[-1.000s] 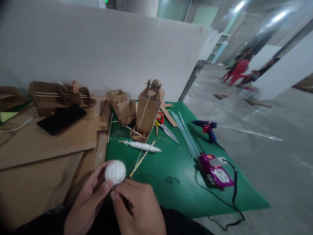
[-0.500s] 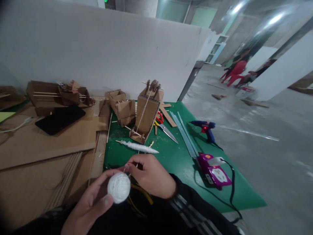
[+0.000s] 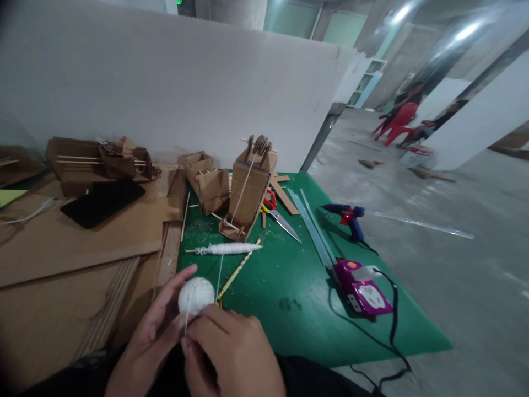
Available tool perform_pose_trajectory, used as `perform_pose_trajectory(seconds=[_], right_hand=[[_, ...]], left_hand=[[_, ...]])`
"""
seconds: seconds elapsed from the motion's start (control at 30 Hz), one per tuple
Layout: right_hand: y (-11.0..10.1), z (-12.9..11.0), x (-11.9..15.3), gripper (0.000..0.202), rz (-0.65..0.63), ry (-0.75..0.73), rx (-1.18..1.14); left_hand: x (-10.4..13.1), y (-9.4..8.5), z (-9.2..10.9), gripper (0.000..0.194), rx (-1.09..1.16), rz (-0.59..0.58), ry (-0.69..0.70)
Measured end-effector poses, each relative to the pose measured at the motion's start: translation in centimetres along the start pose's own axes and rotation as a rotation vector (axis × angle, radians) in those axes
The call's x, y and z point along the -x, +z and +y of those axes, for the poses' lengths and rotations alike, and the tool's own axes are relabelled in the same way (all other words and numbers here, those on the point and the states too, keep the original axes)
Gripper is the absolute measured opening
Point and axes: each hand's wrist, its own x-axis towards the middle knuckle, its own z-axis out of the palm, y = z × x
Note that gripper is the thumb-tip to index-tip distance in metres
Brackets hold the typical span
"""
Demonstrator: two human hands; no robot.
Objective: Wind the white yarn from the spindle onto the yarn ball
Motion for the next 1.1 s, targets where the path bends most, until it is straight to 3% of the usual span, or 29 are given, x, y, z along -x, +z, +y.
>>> perform_pose_trajectory(seconds=[0.13, 0.27, 0.57, 0.7, 0.9, 1.1], right_hand=[[1.9, 1.0, 0.4, 0.024, 0.037, 0.021, -0.103], [2.1, 1.6, 0.0, 0.026, 0.029, 0.122, -0.23], [0.9, 4.2, -0.7, 0.031, -0.033, 0.231, -0.265], [-0.1, 4.5, -1.1, 0.032, -0.032, 0.217, -0.244], [-1.8, 5.1, -2.2, 0.032, -0.099, 0.221, -0.189], [-3.2, 4.9, -3.6, 0.03, -0.139, 0.24, -0.174]], left_hand=[[0.1, -0.2, -0.3, 0.046, 0.204, 0.021, -0.038], [-0.1, -0.7, -0.7, 0.044, 0.253, 0.03, 0.027], [0.8, 0.0, 0.1, 0.048, 0.205, 0.048, 0.05], [1.4, -0.1, 0.5, 0.05, 0.172, 0.033, -0.002], [1.5, -0.8, 0.9, 0.052, 0.142, -0.085, -0.101], [1.1, -0.2, 0.3, 0.049, 0.007, -0.087, -0.073]])
